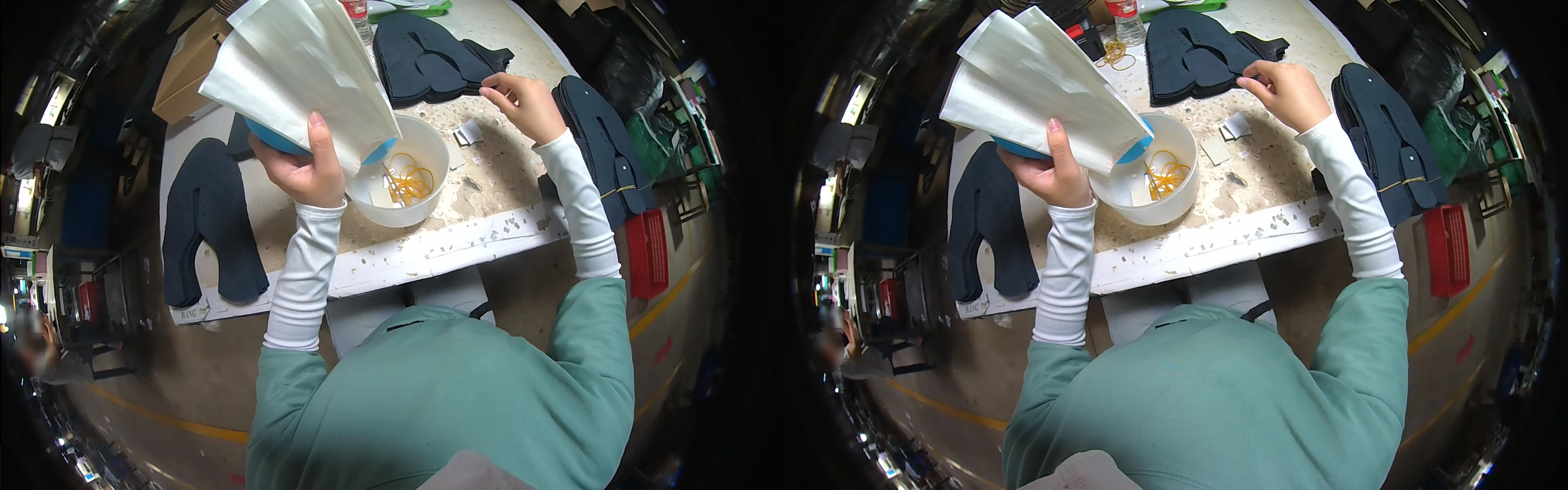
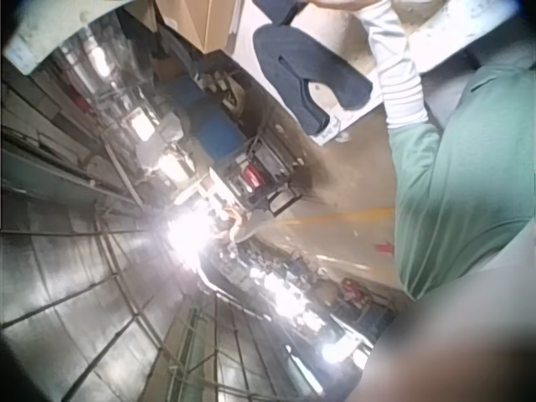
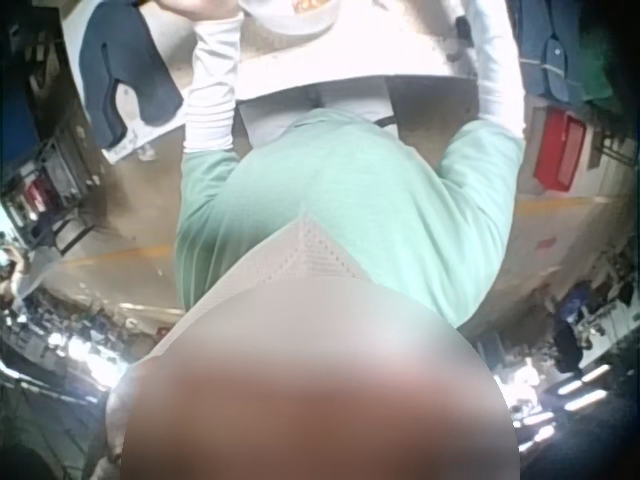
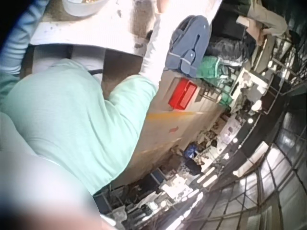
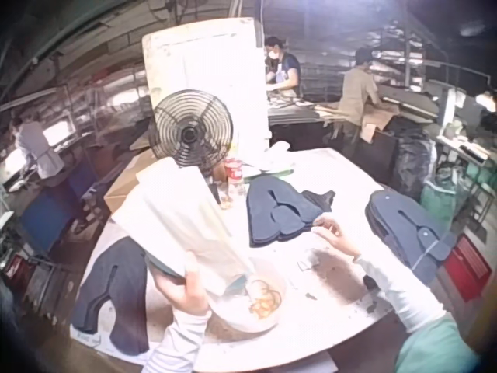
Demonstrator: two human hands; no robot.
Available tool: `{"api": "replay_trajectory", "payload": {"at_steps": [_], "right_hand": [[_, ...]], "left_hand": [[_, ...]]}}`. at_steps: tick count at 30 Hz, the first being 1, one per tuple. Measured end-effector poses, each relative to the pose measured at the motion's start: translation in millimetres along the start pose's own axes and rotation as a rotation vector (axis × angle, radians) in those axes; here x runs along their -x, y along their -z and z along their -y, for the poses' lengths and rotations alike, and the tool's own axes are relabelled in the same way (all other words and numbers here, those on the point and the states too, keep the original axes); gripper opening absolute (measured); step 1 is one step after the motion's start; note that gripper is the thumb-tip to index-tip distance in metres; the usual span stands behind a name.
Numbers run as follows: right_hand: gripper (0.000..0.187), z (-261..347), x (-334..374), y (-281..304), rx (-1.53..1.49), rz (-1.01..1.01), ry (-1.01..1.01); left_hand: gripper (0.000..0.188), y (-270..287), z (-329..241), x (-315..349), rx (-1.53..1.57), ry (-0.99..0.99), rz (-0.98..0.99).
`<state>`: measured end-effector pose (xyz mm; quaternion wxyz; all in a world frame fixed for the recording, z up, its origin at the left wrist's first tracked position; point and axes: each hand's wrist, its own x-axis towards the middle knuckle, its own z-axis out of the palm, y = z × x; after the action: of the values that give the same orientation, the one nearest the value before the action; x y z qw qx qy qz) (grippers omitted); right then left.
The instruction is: The person assembles black leather shoe parts on a workbench. They repeatedly pick up a smaller leather piece, align it with a larger perforated piece, press the edges together, and place the assembled unit on a growing stack. The person also briefly handles a white plastic container and a small white paper item.
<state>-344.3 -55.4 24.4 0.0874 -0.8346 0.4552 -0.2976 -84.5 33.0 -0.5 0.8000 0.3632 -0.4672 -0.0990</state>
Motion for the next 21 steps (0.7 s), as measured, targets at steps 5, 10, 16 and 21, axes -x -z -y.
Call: {"api": "replay_trajectory", "payload": {"at_steps": [5, 10, 16, 21], "right_hand": [[0.014, 54.1, -3.4, -0.8, -0.292, 0.236, 0.351], [0.017, 103.0, -14.4, -60.5, 0.072, 0.949, 0.564], [0.012, 116.2, -19.7, -86.4, 0.45, 0.836, 0.695], [0.016, 103.1, -28.7, -52.8, -0.082, 0.75, 0.718]], "left_hand": [[0.045, 0.0, 2.1, 3.6, -0.014, -0.009, -0.031], [0.048, 6.2, 2.6, 4.7, -0.163, -0.09, 0.044], [0.041, 8.6, 9.2, 1.9, -0.101, -0.015, -0.041], [0.048, 9.8, 15.1, -1.7, -0.149, -0.035, -0.06]]}}
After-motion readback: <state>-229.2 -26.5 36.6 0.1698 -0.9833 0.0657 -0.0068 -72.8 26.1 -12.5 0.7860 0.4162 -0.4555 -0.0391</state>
